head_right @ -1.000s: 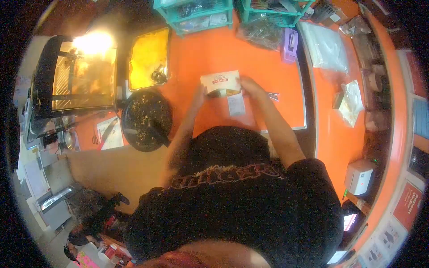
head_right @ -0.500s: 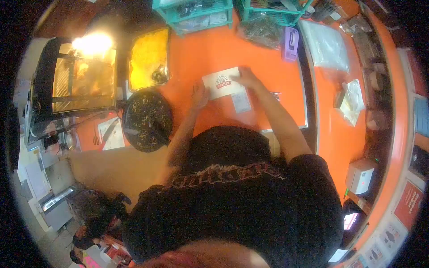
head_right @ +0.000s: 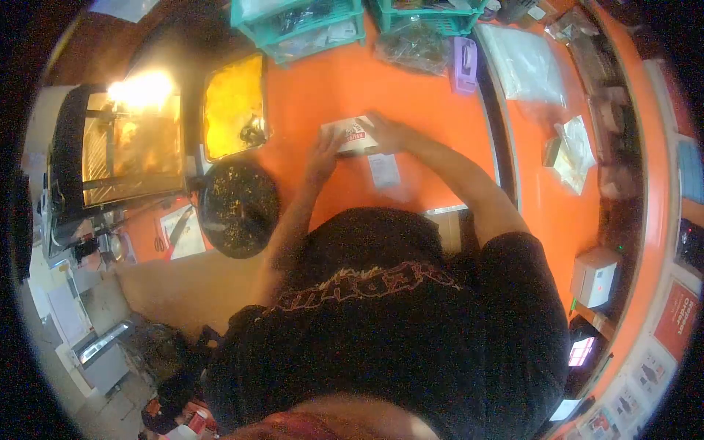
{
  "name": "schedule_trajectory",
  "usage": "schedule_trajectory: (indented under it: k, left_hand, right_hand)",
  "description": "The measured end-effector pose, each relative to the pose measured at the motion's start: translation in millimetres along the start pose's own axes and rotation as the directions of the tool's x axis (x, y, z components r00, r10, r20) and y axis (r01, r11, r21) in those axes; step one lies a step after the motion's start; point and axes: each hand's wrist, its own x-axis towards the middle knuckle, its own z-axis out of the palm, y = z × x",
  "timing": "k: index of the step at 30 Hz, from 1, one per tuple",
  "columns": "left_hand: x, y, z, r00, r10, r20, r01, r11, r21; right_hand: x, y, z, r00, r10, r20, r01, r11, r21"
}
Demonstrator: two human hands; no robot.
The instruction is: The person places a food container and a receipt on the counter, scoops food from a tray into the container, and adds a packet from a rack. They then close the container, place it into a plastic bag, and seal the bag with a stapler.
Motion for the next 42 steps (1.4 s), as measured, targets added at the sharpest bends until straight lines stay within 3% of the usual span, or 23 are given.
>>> schedule_trajectory:
  k: [3, 4, 5, 7, 9, 13, 15, 16, 17, 18, 20, 21, 22, 23, 24, 25, 28, 31, 34, 36, 38, 40, 42]
  left_hand:
    - [-4, 2, 7, 0.999, -0.014, -0.051, 0.006, 0.989, -0.145]
    - [-9, 8, 4, 0.999, -0.041, -0.017, 0.036, 0.974, -0.225]
    - [-9, 13, 1, 0.998, -0.058, 0.018, 0.060, 0.952, -0.300]
    - [-4, 21, -12, 1.000, -0.027, 0.013, 0.029, 0.961, -0.275]
    - [-10, 25, -17, 1.000, -0.011, 0.020, 0.015, 0.973, -0.232]
    - [-8, 34, -19, 1.000, 0.010, 0.008, -0.009, 0.998, -0.058]
    - [-8, 47, -40, 0.999, -0.035, 0.006, 0.036, 0.998, -0.057]
    - [-14, 55, -51, 0.996, -0.085, 0.010, 0.086, 0.990, -0.113]
    - [-31, 52, -47, 0.992, -0.102, -0.068, 0.092, 0.985, -0.146]
    - [-52, 43, -40, 0.981, -0.126, -0.145, 0.099, 0.979, -0.181]
    - [-85, 41, -49, 0.956, -0.264, -0.127, 0.222, 0.935, -0.276]
    - [-103, 47, -53, 0.925, -0.366, -0.105, 0.315, 0.890, -0.329]
    - [-121, 53, -56, 0.882, -0.463, -0.081, 0.402, 0.833, -0.381]
    - [-141, 53, -49, 0.861, -0.493, -0.122, 0.420, 0.826, -0.376]
    - [-163, 51, -43, 0.838, -0.521, -0.163, 0.438, 0.820, -0.370]
    - [-182, 45, -38, 0.813, -0.545, -0.207, 0.452, 0.813, -0.367]
    - [-227, 17, -53, 0.972, -0.234, 0.008, 0.233, 0.966, -0.113]
    - [-238, 40, -53, 0.868, -0.490, 0.084, 0.495, 0.838, -0.229]
    - [-232, 60, -51, 0.808, -0.572, 0.144, 0.588, 0.765, -0.262]
    - [-231, 66, -52, 0.788, -0.589, 0.178, 0.615, 0.743, -0.263]
    - [-221, 69, -52, 0.780, -0.592, 0.202, 0.626, 0.728, -0.279]
    - [-219, 71, -53, 0.774, -0.594, 0.219, 0.633, 0.719, -0.288]
    - [-209, 73, -54, 0.772, -0.595, 0.222, 0.635, 0.709, -0.308]
  right_hand:
    - [-3, 0, 6, 0.992, -0.121, -0.045, 0.108, 0.969, -0.222]
    - [-6, -5, -6, 0.980, 0.176, 0.096, -0.190, 0.968, 0.162]
    - [-5, -38, -58, 0.869, 0.383, 0.312, -0.492, 0.734, 0.468]
    - [-10, -36, -73, 0.875, 0.386, 0.293, -0.483, 0.650, 0.587]
    - [-21, -13, -5, 0.993, -0.053, -0.103, 0.067, 0.988, 0.136]
    - [-27, -21, -4, 0.978, -0.045, -0.203, 0.045, 0.999, -0.001]
    - [-34, -23, -27, 0.950, 0.147, -0.274, -0.111, 0.984, 0.143]
    - [-37, -16, -37, 0.922, 0.242, -0.303, -0.182, 0.960, 0.214]
    - [-47, 10, -41, 0.814, 0.434, -0.386, -0.070, 0.733, 0.677]
    - [-64, 50, -42, 0.699, 0.623, -0.350, 0.166, 0.335, 0.928]
    - [-116, 131, -100, 0.531, 0.702, -0.475, -0.374, 0.697, 0.612]
    - [-142, 170, -130, 0.436, 0.728, -0.529, -0.635, 0.666, 0.392]
    - [-172, 238, -118, 0.343, 0.511, -0.788, -0.625, 0.750, 0.215]
    - [-199, 256, -143, 0.241, 0.513, -0.824, -0.631, 0.728, 0.269]
    - [-224, 266, -168, 0.230, 0.607, -0.760, -0.700, 0.646, 0.304]
    - [-252, 326, -151, 0.266, 0.575, -0.774, -0.831, 0.543, 0.118]
    - [-281, 329, -168, 0.183, 0.631, -0.754, -0.946, 0.322, 0.039]
    - [-300, 385, -144, 0.285, 0.686, -0.670, -0.957, 0.243, -0.159]
    - [-316, 420, -203, 0.125, 0.946, -0.300, -0.984, 0.156, 0.081]
    - [-347, 456, -213, 0.134, 0.738, -0.661, -0.857, 0.421, 0.297]
    - [-367, 480, -242, -0.047, 0.572, -0.819, -0.600, 0.639, 0.481]
    - [-394, 511, -255, -0.139, 0.578, -0.804, -0.736, 0.484, 0.474]
    - [-435, 511, -259, -0.134, 0.783, -0.607, -0.617, 0.414, 0.670]
